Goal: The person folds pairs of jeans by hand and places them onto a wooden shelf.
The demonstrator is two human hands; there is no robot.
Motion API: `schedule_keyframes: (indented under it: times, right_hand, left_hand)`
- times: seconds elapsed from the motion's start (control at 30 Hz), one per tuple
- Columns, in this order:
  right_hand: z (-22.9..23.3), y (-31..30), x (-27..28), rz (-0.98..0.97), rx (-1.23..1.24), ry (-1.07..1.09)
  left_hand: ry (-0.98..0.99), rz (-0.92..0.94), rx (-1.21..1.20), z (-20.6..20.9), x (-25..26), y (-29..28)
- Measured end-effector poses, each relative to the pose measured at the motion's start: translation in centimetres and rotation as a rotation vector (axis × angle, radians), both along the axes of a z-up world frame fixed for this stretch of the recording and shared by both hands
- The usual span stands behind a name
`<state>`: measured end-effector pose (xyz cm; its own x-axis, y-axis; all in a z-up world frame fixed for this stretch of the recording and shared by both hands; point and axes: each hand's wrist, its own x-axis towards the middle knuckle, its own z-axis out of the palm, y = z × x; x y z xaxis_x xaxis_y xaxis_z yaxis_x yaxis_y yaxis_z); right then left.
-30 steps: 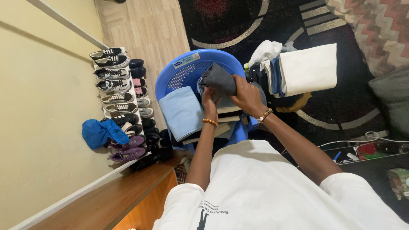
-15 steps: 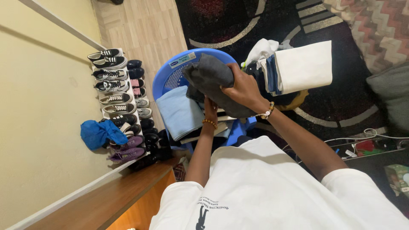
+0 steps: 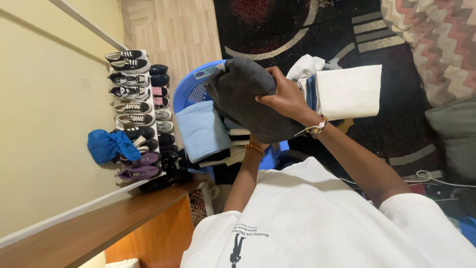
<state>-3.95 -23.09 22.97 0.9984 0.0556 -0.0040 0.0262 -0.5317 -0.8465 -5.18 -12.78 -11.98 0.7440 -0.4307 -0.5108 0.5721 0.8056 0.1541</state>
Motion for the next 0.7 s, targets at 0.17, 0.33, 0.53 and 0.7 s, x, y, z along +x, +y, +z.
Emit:
schedule_keyframes:
  times: [0.17,0.33,0.53,0.7]
  right_hand:
    - [0.5,-3.3,0.8,0.029,0.050,0.064]
    - [1.1,-6.5,0.8,-0.001,0.137,0.087]
    - [1.3,-10.6,0.9,-0.005,0.366,0.088]
    - [1.9,-14.2,0.5,-0.086,0.525,0.178]
  left_hand:
    - [0.005,0.199,-0.169,1.0,0.6,-1.6]
    - [-0.012,0.366,-0.267,0.6,1.1,-0.9]
    - [-0.061,0.514,-0.352,3.0,2.9,-0.9]
    - [0.143,0.544,-0.097,6.7,3.5,-0.2]
